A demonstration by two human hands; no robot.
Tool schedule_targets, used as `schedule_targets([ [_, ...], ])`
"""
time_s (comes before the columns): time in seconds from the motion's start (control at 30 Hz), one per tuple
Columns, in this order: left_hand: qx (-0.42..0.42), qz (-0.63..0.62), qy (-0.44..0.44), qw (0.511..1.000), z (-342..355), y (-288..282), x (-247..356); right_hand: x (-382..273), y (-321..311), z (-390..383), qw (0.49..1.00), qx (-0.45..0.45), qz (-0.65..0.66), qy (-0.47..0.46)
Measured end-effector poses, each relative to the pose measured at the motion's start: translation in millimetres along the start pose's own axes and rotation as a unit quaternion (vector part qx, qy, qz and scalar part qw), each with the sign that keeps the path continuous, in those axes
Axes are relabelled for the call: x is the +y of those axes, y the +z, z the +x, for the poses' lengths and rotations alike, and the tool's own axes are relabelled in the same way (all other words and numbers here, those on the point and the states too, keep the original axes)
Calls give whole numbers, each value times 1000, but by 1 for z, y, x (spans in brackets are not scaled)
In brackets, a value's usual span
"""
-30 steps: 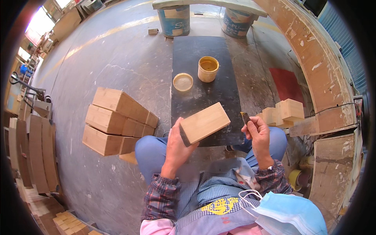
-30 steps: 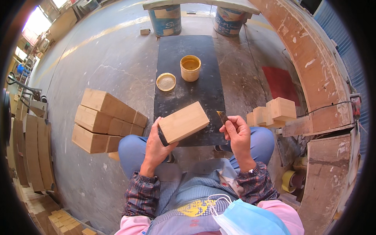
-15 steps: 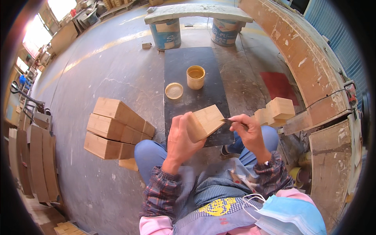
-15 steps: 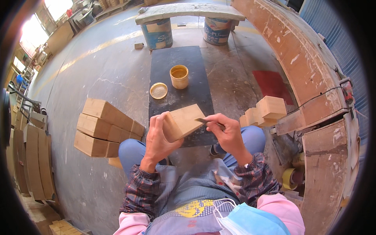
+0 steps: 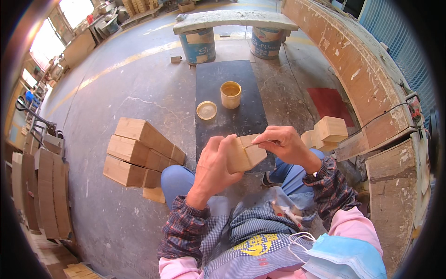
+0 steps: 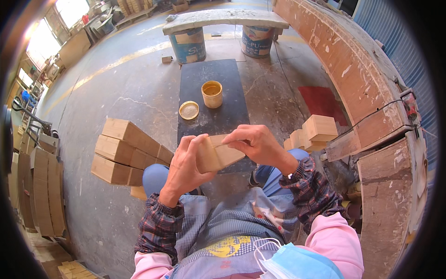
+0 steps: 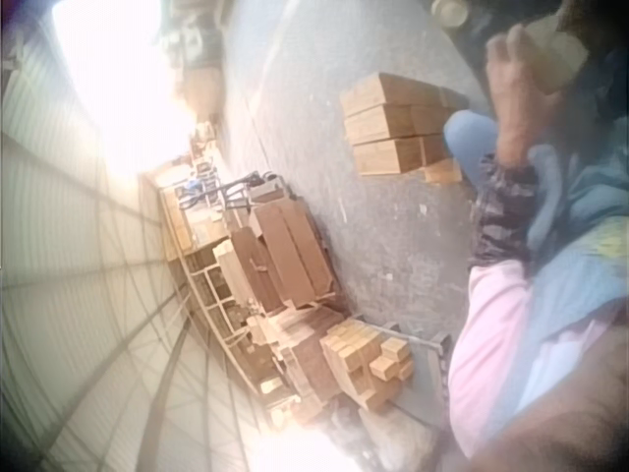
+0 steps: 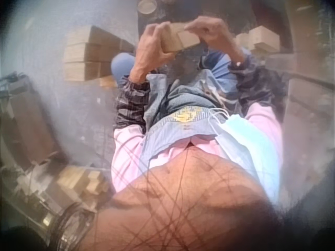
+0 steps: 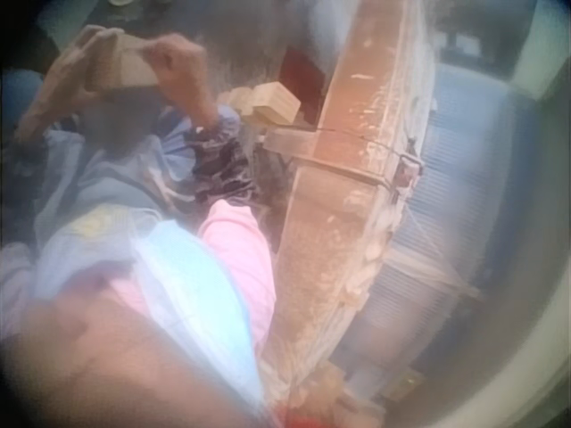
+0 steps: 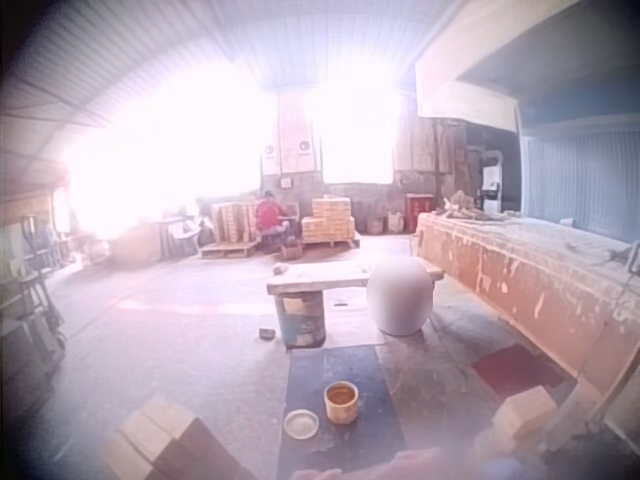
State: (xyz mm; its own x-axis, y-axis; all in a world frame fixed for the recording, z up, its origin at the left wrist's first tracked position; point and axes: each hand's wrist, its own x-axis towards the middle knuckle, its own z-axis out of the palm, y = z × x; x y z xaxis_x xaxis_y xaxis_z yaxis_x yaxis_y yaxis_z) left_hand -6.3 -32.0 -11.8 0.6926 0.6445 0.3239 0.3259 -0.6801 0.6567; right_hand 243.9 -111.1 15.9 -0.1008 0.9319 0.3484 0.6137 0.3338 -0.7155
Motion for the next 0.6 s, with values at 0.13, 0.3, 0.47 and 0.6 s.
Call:
schedule_targets([
  [0.13,-4,-1,-11,1000,-1,-2,1,-5,-1,-10,999,-36,31,2],
  [0.3,-9,-4,-18,1000,-1,-2,4,-6,-1,-11,997,-14,77,30],
  [0.47,-19,3,-9,1000,4,-4,3,4,3,-14,982,-36,153,101],
  [0.6,-25,65,0,998,15,-2,-2,19,0,-39,941,13,288,180],
])
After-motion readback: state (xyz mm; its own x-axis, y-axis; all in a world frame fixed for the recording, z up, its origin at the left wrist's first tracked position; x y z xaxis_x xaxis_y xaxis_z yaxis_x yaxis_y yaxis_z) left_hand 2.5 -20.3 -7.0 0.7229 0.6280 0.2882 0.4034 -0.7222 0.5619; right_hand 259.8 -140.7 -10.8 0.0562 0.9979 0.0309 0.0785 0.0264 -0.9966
